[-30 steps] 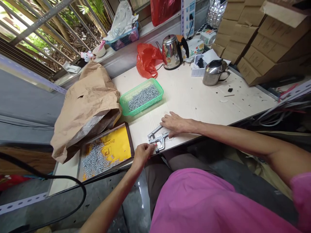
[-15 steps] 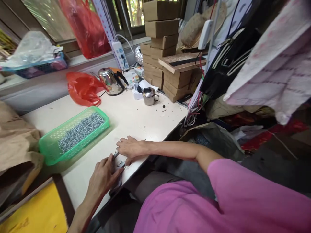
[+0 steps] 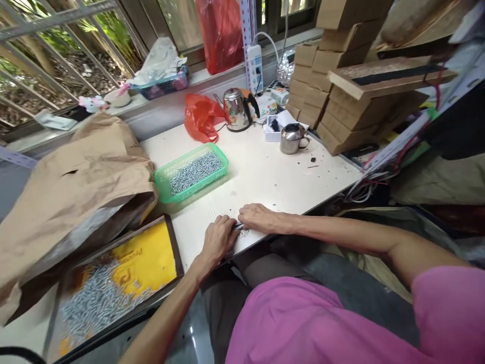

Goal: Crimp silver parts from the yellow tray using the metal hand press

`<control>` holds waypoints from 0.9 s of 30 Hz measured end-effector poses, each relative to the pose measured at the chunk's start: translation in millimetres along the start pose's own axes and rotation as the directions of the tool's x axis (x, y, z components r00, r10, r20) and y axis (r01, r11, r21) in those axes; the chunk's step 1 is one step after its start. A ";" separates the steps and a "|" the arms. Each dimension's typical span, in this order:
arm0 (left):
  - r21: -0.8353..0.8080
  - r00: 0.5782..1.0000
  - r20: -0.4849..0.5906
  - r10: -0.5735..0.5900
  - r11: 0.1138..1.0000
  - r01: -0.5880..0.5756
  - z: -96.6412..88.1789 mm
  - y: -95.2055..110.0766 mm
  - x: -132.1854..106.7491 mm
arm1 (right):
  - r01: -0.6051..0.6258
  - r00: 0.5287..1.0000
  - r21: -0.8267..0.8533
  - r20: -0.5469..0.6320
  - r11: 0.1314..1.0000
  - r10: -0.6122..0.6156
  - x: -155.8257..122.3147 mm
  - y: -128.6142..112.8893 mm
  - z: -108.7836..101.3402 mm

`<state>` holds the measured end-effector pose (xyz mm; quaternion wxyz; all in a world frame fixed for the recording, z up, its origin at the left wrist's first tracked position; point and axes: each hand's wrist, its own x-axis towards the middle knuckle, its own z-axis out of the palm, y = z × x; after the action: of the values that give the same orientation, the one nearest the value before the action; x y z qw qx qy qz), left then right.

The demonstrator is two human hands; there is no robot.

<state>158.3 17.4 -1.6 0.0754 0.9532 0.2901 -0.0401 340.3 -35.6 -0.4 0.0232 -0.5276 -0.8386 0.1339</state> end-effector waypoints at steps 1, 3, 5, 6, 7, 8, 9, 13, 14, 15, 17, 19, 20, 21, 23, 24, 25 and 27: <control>-0.006 1.000 -0.003 -0.004 1.000 0.004 0.3 1.5 -1.1 | -0.002 1.000 0.006 0.017 1.000 0.002 0.0 -1.5 2.2; -0.013 1.000 -0.006 -0.015 1.000 0.015 -0.4 3.0 -2.6 | -0.009 0.999 0.011 0.033 1.000 0.009 0.0 -2.3 3.7; -0.015 0.999 -0.019 -0.031 0.999 0.031 -1.3 3.1 -3.7 | -0.005 1.000 0.004 0.007 1.000 0.005 -0.2 1.2 0.3; -0.017 0.999 -0.031 -0.040 0.999 0.040 -1.0 3.3 -4.6 | 0.006 1.000 -0.002 -0.007 1.000 -0.006 0.0 4.6 -2.9; -0.019 0.997 -0.053 -0.054 0.998 0.053 0.3 4.2 -6.1 | 0.025 1.000 -0.007 -0.009 1.000 -0.025 0.7 8.8 -6.8; -0.022 0.994 -0.086 -0.068 0.998 0.067 2.8 6.0 -8.2 | 0.045 0.999 -0.009 0.004 0.999 -0.045 2.1 13.6 -10.8; -0.025 0.989 -0.125 -0.078 0.997 0.076 6.6 9.1 -10.8 | 0.061 0.998 -0.004 0.021 0.998 -0.061 4.2 18.5 -14.3; -0.069 0.964 -0.262 -0.041 0.997 0.023 30.3 33.3 -22.9 | 0.042 0.999 0.015 -0.004 0.999 -0.041 19.2 34.3 -18.0; -0.096 0.962 -0.272 -0.031 0.995 0.005 36.1 40.4 -25.1 | 0.022 0.999 -0.001 -0.029 1.000 -0.022 23.8 37.0 -16.5; -0.128 0.960 -0.277 -0.033 0.992 -0.003 40.9 46.8 -26.7 | -0.001 0.999 -0.026 -0.051 1.000 -0.001 28.4 39.5 -14.7; -0.190 0.958 -0.281 -0.062 0.982 0.008 46.5 56.5 -28.4 | -0.052 0.995 -0.087 -0.091 0.995 0.044 36.9 43.6 -11.8; -0.234 0.954 -0.287 -0.087 0.972 0.019 47.4 61.4 -28.8 | -0.111 0.987 -0.121 -0.129 0.986 0.095 43.8 45.1 -11.5; -0.250 0.952 -0.292 -0.093 0.968 0.018 46.8 62.4 -28.7 | -0.134 0.982 -0.125 -0.149 0.983 0.115 46.5 43.6 -12.3; -0.264 0.950 -0.297 -0.095 0.964 0.014 46.1 62.8 -28.6 | -0.135 0.980 -0.124 -0.163 0.983 0.114 48.8 39.8 -13.5; -0.289 0.945 -0.313 -0.094 0.957 -0.001 46.0 63.3 -28.4 | -0.037 0.985 -0.119 -0.169 0.992 0.017 52.6 24.6 -15.7; -0.303 0.942 -0.322 -0.098 0.953 -0.005 47.1 63.8 -28.6 | 0.059 0.985 -0.119 -0.154 0.991 -0.078 54.5 13.4 -16.3; -0.318 0.939 -0.329 -0.105 0.948 -0.006 49.1 64.6 -29.1 | 0.175 0.974 -0.117 -0.126 0.978 -0.190 56.5 0.5 -16.2; -0.344 0.941 -0.316 -0.118 0.939 0.003 54.8 66.8 -31.0 | 0.366 0.928 -0.097 -0.032 0.926 -0.371 60.2 -26.6 -14.2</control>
<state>168.1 -63.6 -43.9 0.1868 0.9095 0.3307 0.1691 292.8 10.0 13.8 0.0452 -0.3644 -0.9270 0.0764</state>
